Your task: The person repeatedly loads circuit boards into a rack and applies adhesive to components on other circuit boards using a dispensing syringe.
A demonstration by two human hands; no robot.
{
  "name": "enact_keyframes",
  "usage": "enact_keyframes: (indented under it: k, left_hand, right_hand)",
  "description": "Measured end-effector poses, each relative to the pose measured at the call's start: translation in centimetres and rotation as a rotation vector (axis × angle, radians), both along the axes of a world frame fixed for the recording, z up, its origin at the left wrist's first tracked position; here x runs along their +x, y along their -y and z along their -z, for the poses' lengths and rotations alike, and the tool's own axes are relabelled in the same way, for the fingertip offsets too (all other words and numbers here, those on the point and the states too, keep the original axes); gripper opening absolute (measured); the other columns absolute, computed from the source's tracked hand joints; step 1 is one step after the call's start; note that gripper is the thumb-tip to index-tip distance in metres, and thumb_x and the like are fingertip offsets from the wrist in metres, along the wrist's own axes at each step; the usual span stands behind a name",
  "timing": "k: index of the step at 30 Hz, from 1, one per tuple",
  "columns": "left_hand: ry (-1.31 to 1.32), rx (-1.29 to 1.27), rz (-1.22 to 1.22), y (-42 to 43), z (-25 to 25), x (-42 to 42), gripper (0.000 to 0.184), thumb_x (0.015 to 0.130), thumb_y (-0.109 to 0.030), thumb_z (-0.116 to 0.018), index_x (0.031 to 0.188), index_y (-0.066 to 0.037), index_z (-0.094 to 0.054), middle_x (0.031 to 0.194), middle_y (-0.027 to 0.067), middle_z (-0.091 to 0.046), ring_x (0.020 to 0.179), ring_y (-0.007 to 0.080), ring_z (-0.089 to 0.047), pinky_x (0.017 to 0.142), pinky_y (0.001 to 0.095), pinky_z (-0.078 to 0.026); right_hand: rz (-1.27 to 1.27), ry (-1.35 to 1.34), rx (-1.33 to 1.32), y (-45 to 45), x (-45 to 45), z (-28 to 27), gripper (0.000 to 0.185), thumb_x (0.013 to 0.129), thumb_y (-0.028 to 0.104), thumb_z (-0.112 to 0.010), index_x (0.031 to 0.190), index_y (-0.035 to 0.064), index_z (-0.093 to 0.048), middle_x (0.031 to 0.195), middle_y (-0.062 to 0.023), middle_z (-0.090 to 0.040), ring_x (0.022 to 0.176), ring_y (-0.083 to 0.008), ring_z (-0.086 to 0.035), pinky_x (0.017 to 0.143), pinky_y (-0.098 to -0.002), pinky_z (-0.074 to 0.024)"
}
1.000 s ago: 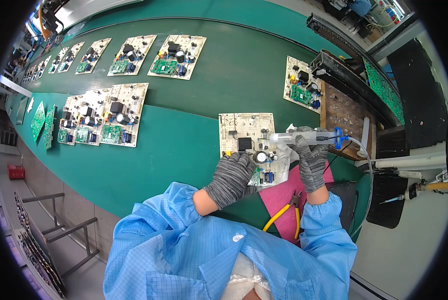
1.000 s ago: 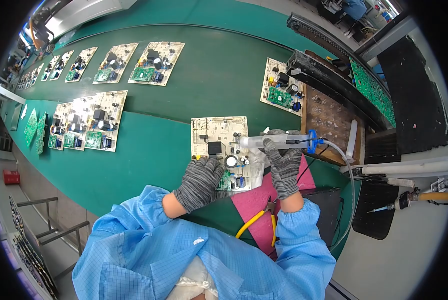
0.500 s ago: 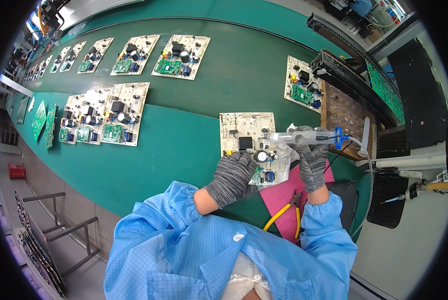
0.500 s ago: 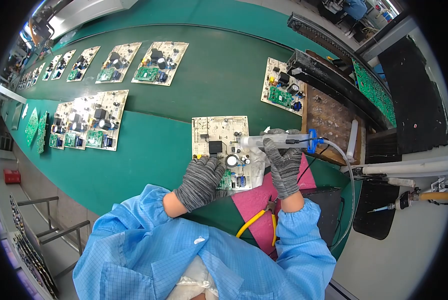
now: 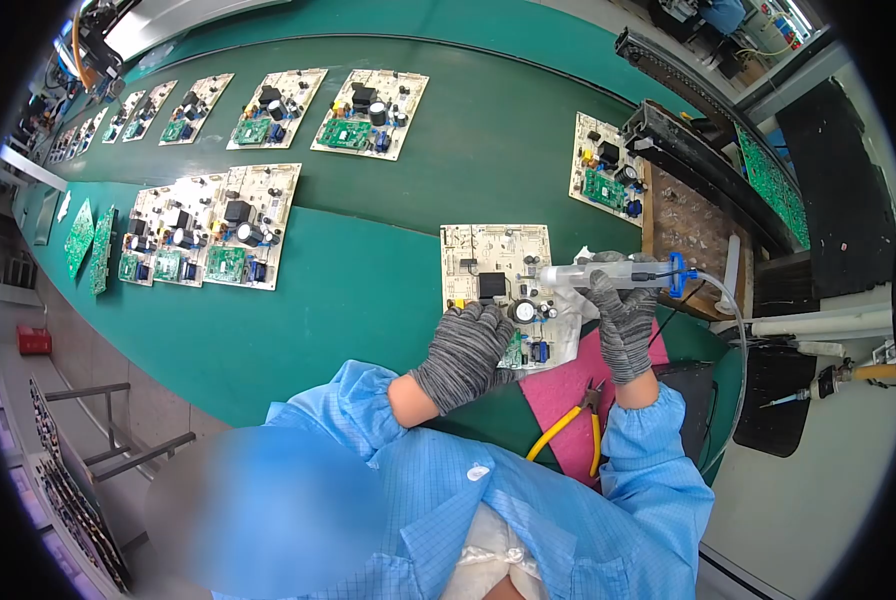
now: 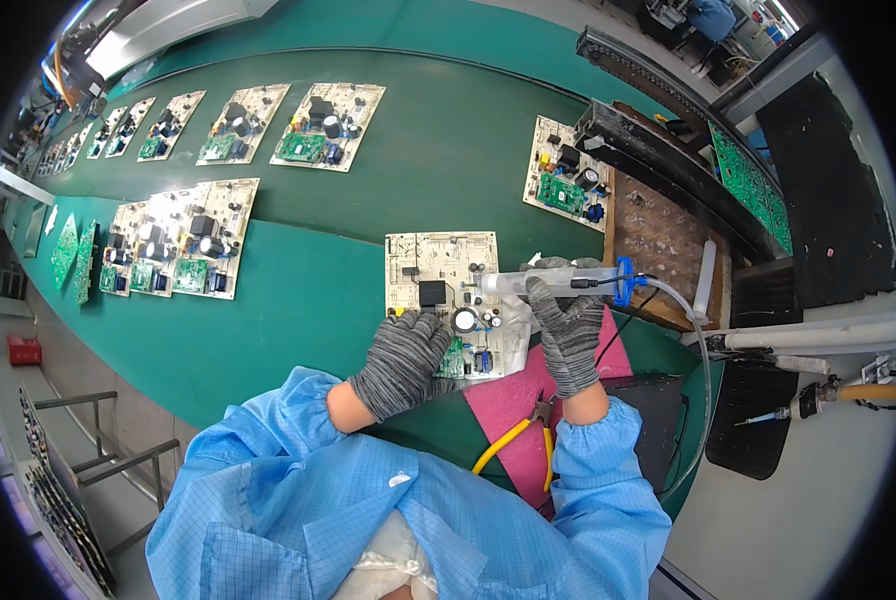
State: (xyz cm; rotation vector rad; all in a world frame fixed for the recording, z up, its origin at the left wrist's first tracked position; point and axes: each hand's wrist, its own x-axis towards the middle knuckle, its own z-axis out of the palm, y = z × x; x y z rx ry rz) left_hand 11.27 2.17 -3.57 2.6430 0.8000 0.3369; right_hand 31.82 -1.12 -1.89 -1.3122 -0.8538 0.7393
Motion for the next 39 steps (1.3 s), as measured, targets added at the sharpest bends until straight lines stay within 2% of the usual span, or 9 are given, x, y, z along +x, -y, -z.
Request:
enact_keyframes:
  k: [3, 10, 17, 19, 25, 29, 33, 35, 39]
  left_hand:
    - [-0.027, -0.001, -0.006, 0.0, -0.3, 0.1, 0.065, 0.06, -0.044, -0.064, 0.105, 0.001, -0.051, 0.099, 0.0186, -0.052, 0.09, 0.0324, -0.05, 0.077, 0.0415, -0.04]
    - [-0.055, 0.073, -0.011, 0.1, -2.2, 0.1, 0.061, 0.059, -0.04, -0.067, 0.103, -0.001, -0.05, 0.099, 0.0164, -0.053, 0.088, 0.0303, -0.051, 0.077, 0.0418, -0.039]
    - [0.724, -0.308, -0.159, -8.4, -8.7, -1.2, 0.039, 0.079, -0.04, -0.054, 0.097, -0.006, -0.051, 0.075, 0.0062, -0.055, 0.071, 0.0169, -0.053, 0.064, 0.0299, -0.044]
    - [0.561, -0.372, -0.264, -12.8, -13.4, -1.1, 0.048, 0.086, -0.049, -0.037, 0.1, -0.005, -0.051, 0.078, 0.0041, -0.055, 0.075, 0.0131, -0.052, 0.065, 0.0272, -0.043]
    - [1.366, -1.327, -0.119, -22.4, -15.2, 10.4, 0.069, 0.077, -0.065, -0.031, 0.118, -0.01, -0.042, 0.115, 0.0098, -0.049, 0.099, 0.0264, -0.05, 0.085, 0.0398, -0.043]
    - [1.271, -1.586, 0.296, -27.6, -9.5, 20.4, 0.066, 0.076, -0.065, -0.034, 0.118, -0.014, -0.043, 0.115, 0.0069, -0.05, 0.105, 0.0269, -0.046, 0.091, 0.0436, -0.037]
    - [1.131, -1.812, 0.268, -27.0, -8.1, 27.3, 0.062, 0.077, -0.062, -0.035, 0.114, -0.013, -0.046, 0.11, 0.0071, -0.053, 0.101, 0.0254, -0.049, 0.09, 0.0409, -0.039]
    - [1.024, -1.547, 0.149, -25.7, -7.9, 29.3, 0.067, 0.076, -0.066, -0.031, 0.112, -0.012, -0.048, 0.107, 0.0074, -0.055, 0.095, 0.0243, -0.053, 0.083, 0.0399, -0.043]
    - [0.938, -1.598, 0.23, -27.7, -4.7, 33.0, 0.064, 0.076, -0.063, -0.037, 0.108, -0.01, -0.051, 0.096, 0.0078, -0.059, 0.082, 0.0222, -0.058, 0.071, 0.0358, -0.05]
  right_hand:
    - [-0.009, -0.015, 0.014, 0.0, 0.3, 0.5, 0.04, 0.075, 0.004, -0.062, 0.105, 0.0076, -0.036, 0.097, -0.0095, -0.052, 0.091, -0.0198, -0.053, 0.077, -0.0337, -0.048]
    - [-0.204, -1.148, 0.188, 1.3, 4.2, -3.2, 0.029, 0.077, 0.029, -0.061, 0.096, 0.0112, -0.049, 0.093, -0.0121, -0.056, 0.092, -0.0298, -0.055, 0.069, -0.0448, -0.0526]
    - [-0.057, -0.929, 0.394, 3.1, 10.7, -1.1, 0.029, 0.075, 0.029, -0.061, 0.093, 0.0109, -0.048, 0.092, -0.0116, -0.055, 0.087, -0.0269, -0.055, 0.064, -0.043, -0.0535]
    - [-0.093, -0.995, 0.444, 3.6, 11.5, -0.6, 0.026, 0.077, 0.029, -0.057, 0.094, 0.0106, -0.048, 0.093, -0.0107, -0.054, 0.089, -0.0261, -0.054, 0.068, -0.0438, -0.0516]
    - [-0.078, -1.145, 0.507, 3.4, 11.9, 0.9, 0.023, 0.082, 0.027, -0.051, 0.095, 0.0089, -0.05, 0.094, -0.011, -0.056, 0.088, -0.0262, -0.056, 0.067, -0.0439, -0.0523]
    - [-0.104, -1.098, 0.474, 3.7, 11.7, 0.1, 0.031, 0.077, 0.032, -0.059, 0.092, 0.0072, -0.05, 0.091, -0.0124, -0.056, 0.089, -0.0308, -0.055, 0.068, -0.046, -0.0521]
    - [-0.048, -1.132, 0.479, 3.6, 11.5, 0.0, 0.023, 0.078, 0.029, -0.058, 0.09, 0.0099, -0.054, 0.092, -0.0143, -0.057, 0.092, -0.0324, -0.055, 0.068, -0.0479, -0.0518]
    - [-0.026, -1.153, 0.476, 3.7, 11.3, -0.5, 0.021, 0.078, 0.026, -0.06, 0.091, 0.0111, -0.053, 0.092, -0.014, -0.057, 0.093, -0.0326, -0.054, 0.069, -0.0488, -0.0512]
    - [0.022, -1.174, 0.433, 3.7, 11.2, -0.7, 0.021, 0.076, 0.023, -0.061, 0.09, 0.0109, -0.052, 0.093, -0.0135, -0.056, 0.094, -0.0328, -0.053, 0.071, -0.0487, -0.0508]
